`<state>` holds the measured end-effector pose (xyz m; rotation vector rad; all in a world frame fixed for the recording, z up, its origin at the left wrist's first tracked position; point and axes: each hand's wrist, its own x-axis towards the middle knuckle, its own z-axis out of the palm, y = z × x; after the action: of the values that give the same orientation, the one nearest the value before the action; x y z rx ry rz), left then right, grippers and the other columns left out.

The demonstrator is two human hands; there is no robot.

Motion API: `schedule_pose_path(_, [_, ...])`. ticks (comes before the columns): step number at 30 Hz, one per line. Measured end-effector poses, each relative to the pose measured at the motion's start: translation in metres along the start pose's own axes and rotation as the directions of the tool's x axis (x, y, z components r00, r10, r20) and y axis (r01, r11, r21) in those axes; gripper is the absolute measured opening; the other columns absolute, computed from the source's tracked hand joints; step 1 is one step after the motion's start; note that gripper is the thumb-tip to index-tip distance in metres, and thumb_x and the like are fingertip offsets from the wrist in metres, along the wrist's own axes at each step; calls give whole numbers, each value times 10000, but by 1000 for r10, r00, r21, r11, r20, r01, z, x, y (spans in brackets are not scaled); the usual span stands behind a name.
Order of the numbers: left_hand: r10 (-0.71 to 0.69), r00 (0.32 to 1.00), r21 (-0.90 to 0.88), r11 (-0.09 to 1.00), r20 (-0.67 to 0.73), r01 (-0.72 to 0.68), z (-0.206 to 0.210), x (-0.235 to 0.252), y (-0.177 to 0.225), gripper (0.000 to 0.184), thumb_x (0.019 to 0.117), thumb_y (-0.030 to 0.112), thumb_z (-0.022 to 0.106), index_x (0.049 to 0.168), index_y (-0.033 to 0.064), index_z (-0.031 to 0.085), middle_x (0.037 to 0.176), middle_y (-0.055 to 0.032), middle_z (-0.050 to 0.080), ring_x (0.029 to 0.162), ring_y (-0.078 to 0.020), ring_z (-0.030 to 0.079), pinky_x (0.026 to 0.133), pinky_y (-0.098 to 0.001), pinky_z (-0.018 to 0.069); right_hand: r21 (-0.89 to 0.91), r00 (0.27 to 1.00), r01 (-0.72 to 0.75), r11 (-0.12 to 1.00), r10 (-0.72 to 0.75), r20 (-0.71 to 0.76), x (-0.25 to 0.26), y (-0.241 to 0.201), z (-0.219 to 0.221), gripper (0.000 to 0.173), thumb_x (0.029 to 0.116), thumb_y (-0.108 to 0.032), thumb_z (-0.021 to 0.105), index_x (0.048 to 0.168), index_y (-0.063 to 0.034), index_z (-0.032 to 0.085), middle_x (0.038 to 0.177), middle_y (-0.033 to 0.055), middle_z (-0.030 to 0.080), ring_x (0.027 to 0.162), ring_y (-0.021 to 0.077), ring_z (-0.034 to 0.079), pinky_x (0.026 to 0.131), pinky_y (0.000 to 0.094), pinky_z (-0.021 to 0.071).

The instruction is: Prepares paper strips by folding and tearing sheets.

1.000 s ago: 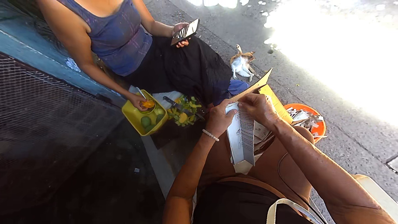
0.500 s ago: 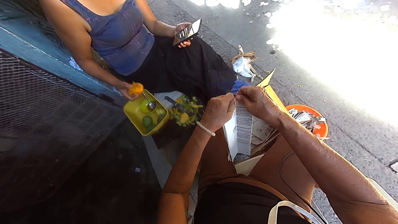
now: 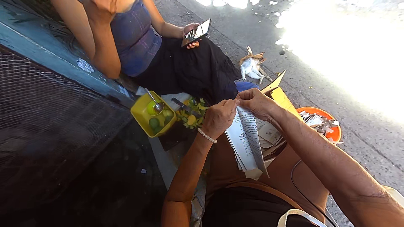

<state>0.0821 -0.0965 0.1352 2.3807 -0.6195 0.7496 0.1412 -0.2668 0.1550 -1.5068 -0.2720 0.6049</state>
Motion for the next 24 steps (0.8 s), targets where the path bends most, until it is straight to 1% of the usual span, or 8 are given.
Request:
schedule_pose_path(2, [-107,994,-77,991,35,110,-5,-2,-6,157,982,31,603,851,-10,677,725,-96,647,631,-167,633,598,-306,552,56,999,11,998,-14,46,1,6,-6,152,1013,-53,589,871,-42,643,686,25,656,564,71,619,544,224,542])
schedule_pose_path(4, [-225,970,-150,960,89,236,-12,-1,-16,178,1008,61,599,867,-18,673,721,-96,634,629,-151,608,610,-301,528,75,997,13,997,-18,71,1,10,-8,126,1019,-97,596,919,-47,654,714,27,686,541,54,616,486,194,512])
schedule_pose_path(7, [-319,923,-213,907,214,363,-10,-3,-38,212,1030,106,582,909,-30,691,753,-105,659,685,-142,634,678,-312,530,129,1000,-26,991,28,-12,15,21,1,254,1048,-104,561,813,-35,629,660,38,657,493,68,592,449,209,500])
schedule_pose_path(11, [-316,923,-102,933,222,344,16,-24,-64,220,1052,114,555,949,-42,671,786,-167,663,720,-263,668,712,-426,558,196,973,-133,972,166,-164,52,67,14,267,1062,-155,555,832,-33,616,665,39,647,558,101,626,561,277,564])
schedule_pose_path(15, [-282,946,-3,958,158,286,27,-48,-72,186,1034,88,580,923,-33,668,768,-150,654,695,-255,669,681,-402,574,229,941,-220,948,269,-208,65,97,26,248,1055,-165,577,856,-25,622,672,47,649,552,108,625,553,278,561])
schedule_pose_path(19, [-267,956,18,963,122,267,26,-62,-75,163,1015,56,590,906,-36,669,766,-147,658,709,-252,678,696,-383,580,221,937,-254,942,296,-187,66,100,36,208,1040,-138,594,877,-18,638,669,45,648,547,101,621,550,269,556])
schedule_pose_path(22, [-232,971,48,972,60,229,27,-69,-75,149,1001,31,595,900,-48,671,781,-156,667,714,-257,690,692,-375,593,151,929,-293,944,319,-189,68,97,42,191,1022,-136,626,876,-14,645,679,51,647,550,103,614,557,273,551])
schedule_pose_path(24, [-216,976,70,974,34,213,27,-74,-73,137,993,23,604,909,-54,680,802,-165,678,733,-261,702,699,-372,600,64,924,-312,948,318,-214,72,104,45,210,1000,-134,660,826,-17,635,660,50,632,536,100,595,548,275,533])
